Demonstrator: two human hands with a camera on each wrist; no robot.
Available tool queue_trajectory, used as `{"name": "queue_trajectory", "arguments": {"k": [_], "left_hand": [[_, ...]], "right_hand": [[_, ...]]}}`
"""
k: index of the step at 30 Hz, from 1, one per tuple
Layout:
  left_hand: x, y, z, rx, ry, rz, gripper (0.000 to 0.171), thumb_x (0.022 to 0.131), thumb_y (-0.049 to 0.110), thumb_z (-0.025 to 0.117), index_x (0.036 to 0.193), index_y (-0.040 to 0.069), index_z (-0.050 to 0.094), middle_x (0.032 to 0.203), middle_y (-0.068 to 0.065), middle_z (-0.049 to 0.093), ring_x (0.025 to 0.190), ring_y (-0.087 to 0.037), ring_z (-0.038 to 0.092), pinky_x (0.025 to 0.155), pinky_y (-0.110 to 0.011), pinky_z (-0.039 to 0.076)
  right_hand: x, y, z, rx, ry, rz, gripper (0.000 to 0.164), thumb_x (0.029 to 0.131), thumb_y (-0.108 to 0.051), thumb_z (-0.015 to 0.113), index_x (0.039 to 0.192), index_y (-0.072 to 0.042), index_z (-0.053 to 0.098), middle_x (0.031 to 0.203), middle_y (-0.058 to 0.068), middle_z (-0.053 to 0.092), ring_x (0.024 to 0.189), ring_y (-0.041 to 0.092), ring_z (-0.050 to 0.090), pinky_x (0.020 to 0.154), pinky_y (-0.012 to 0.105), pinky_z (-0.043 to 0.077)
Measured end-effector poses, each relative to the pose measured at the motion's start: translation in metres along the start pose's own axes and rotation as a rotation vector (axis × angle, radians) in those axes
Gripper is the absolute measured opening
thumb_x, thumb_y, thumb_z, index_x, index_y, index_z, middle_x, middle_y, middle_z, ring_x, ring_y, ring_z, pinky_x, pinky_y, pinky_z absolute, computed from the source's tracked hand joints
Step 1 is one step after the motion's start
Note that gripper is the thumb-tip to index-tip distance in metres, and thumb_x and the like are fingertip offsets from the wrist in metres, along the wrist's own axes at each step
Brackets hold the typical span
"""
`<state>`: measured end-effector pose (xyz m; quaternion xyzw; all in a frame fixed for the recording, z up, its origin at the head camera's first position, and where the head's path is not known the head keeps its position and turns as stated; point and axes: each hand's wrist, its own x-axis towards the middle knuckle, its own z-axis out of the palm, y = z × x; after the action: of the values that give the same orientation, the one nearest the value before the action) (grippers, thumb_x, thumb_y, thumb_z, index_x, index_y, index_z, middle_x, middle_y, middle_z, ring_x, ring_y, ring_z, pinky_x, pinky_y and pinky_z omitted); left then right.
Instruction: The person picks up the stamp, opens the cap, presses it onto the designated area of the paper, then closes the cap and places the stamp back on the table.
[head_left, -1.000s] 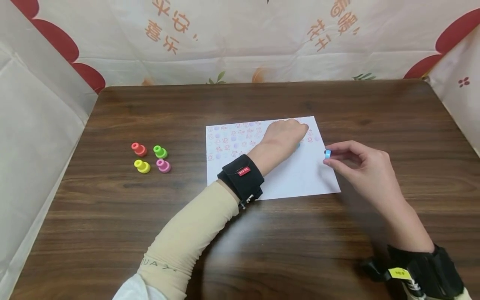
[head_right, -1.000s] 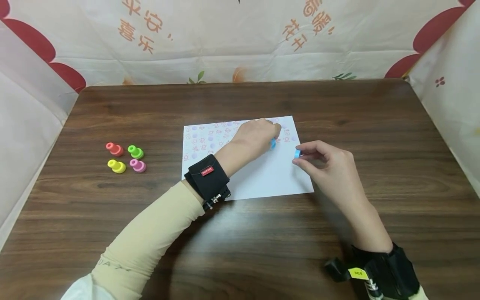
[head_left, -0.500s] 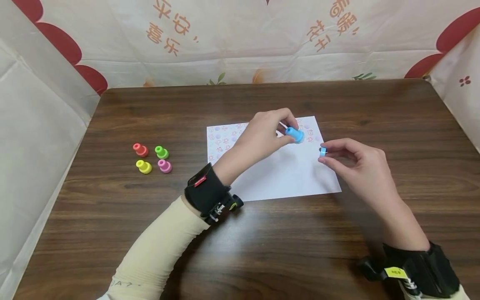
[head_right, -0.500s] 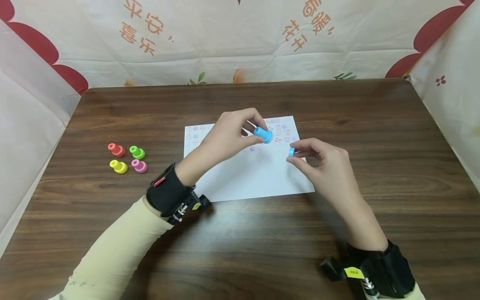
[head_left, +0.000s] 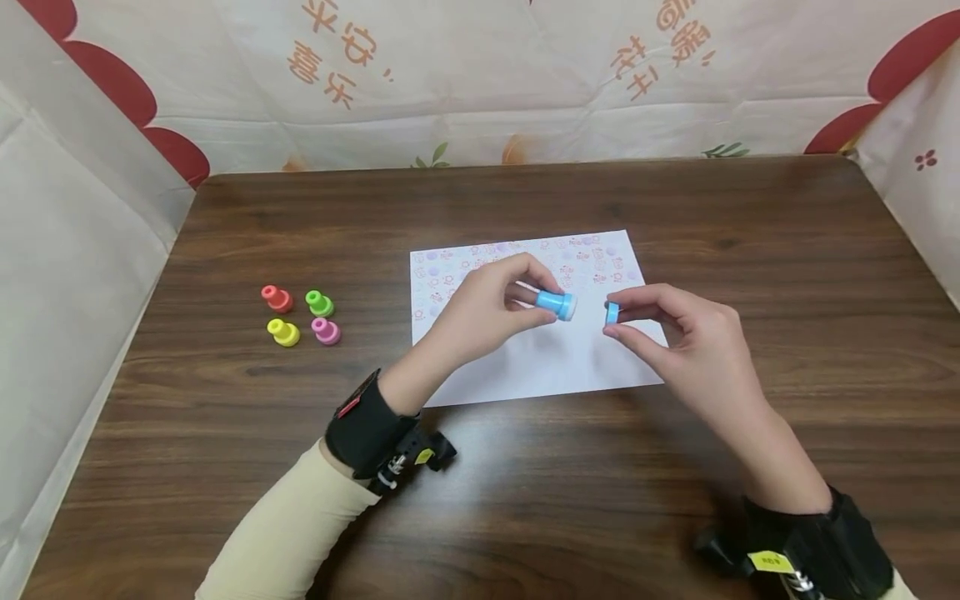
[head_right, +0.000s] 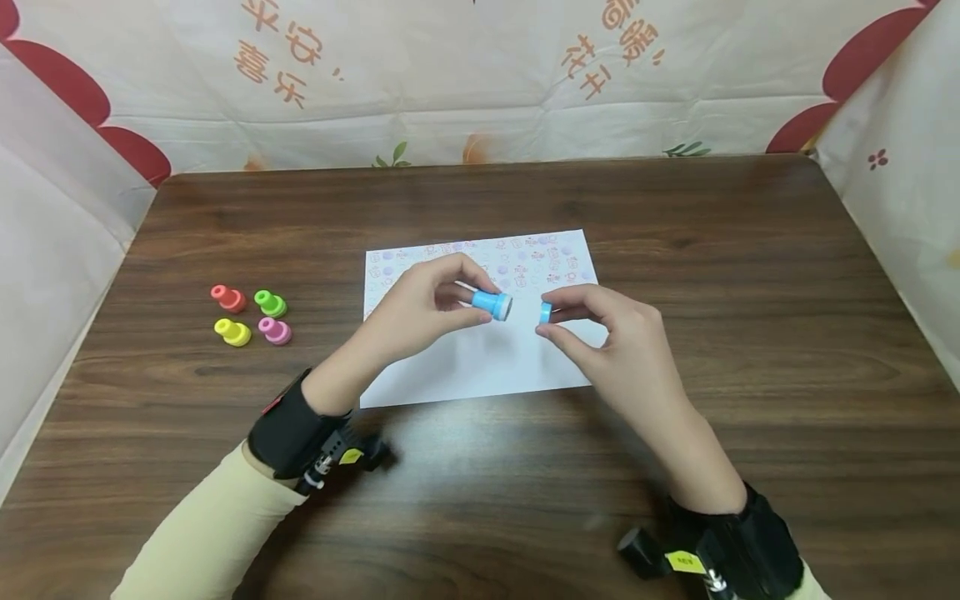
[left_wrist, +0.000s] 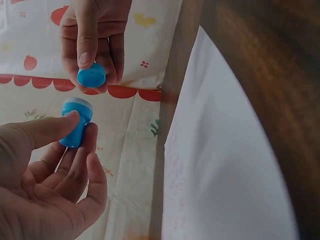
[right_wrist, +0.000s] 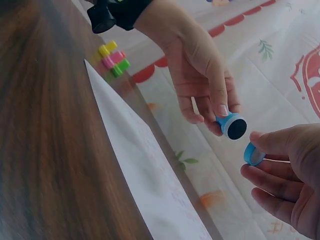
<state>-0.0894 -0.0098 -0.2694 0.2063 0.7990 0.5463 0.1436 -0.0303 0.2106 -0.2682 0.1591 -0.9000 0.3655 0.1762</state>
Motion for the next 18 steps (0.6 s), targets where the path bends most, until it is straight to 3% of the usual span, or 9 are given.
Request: {"name": "queue_trajectory", "arguments": {"k": [5,12,18], "left_hand": [[-0.013,-0.011,-0.005,-0.178,-0.024,-0.032,0.022,0.081,0.000,0.073,0.101,0.001,0.062,0.108,-0.012,0.064,0.090,-0.016,0.069,0.086,-0.041,0.057],[-0.026,-0.019,-0.008,-0.269,-0.036,-0.035,0.021,0.083,-0.004,0.069,0.102,-0.004,0.060,0.108,-0.016,0.064,0.092,-0.019,0.069,0.086,-0.041,0.057],[-0.032,-0.018,-0.005,-0.297,-0.051,-0.014,0.021,0.083,-0.006,0.068,0.102,-0.005,0.059,0.107,-0.016,0.060,0.093,-0.021,0.069,0.085,-0.036,0.056]], "right_hand": [[-0.003,-0.011,0.009,0.045,-0.017,-0.036,0.034,0.067,-0.005,0.084,0.099,-0.007,0.073,0.086,0.006,0.075,0.080,0.002,0.065,0.087,0.004,0.046],[-0.004,-0.021,0.023,0.104,-0.064,-0.068,0.033,0.069,-0.006,0.083,0.100,-0.007,0.071,0.089,0.004,0.075,0.082,0.008,0.067,0.080,0.034,0.058],[-0.005,-0.026,0.033,0.142,-0.059,-0.098,0.032,0.070,-0.005,0.083,0.100,-0.007,0.071,0.089,0.003,0.075,0.084,0.008,0.068,0.083,0.018,0.056]]}}
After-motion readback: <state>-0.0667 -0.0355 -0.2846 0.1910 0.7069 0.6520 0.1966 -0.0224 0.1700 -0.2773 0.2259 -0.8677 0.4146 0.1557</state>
